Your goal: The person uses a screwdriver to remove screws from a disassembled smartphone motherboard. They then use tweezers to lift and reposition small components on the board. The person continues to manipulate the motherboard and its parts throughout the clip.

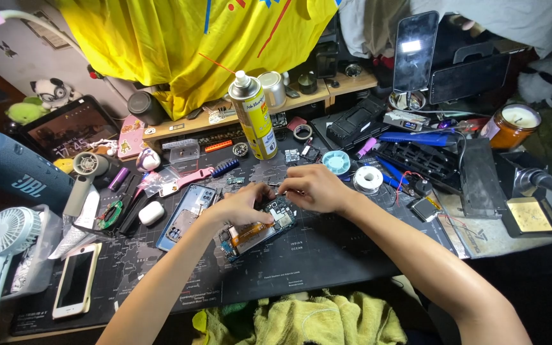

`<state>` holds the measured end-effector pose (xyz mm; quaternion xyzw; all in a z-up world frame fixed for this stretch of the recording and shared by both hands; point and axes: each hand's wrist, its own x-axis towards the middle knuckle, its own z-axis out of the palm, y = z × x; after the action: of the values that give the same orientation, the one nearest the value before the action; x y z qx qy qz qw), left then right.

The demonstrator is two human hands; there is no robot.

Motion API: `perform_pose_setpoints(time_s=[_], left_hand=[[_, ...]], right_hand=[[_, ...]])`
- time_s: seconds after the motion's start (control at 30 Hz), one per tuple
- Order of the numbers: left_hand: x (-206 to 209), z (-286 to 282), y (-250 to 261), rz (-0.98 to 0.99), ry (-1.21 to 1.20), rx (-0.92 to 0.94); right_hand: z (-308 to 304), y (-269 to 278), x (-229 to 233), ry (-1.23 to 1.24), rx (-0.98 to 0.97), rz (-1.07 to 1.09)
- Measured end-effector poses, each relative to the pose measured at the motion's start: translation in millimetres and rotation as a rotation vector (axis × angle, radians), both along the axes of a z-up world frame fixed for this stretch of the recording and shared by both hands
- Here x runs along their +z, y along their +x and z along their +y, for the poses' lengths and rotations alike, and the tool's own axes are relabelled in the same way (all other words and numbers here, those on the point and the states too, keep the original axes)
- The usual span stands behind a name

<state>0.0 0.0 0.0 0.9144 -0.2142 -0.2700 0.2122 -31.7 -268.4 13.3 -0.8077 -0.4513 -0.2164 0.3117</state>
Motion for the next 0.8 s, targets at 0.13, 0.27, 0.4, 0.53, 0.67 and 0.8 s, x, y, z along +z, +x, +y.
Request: perform_pose_setpoints(time_s=[0.13,0.27,0.4,0.53,0.67,0.8], left_hand=[[1.3,0.4,-1.0,0.008,0.006,-0.007],[1.8,0.3,-3.3,0.001,-0.001,-0.004],[12.2,-1.4,-9.6,0.007,-0.009,0.001],[22.3,-2.4,-15.4,0.02,-0.045,0.003],[19.2,-0.6,-16.6,0.005,-0.063,-0.003],[19.9,-1.3,-20.2,-0.004,-0.088,0.008]], right_hand=[[-0.7,-0.1,1.3,-0.007,-0.006,0.009],[-1.0,0.1,3.9,-0.02,-0.006,0.017],[-0.3,0.1,3.8,-0.03,-0.007,0.018],[1.1,1.4,2.0,-0.04,-0.018,0.035],[1.3,0.0,4.4,-0.026,-0.002,0.034],[2.1,-0.4,4.0,-0.026,-0.004,0.048]])
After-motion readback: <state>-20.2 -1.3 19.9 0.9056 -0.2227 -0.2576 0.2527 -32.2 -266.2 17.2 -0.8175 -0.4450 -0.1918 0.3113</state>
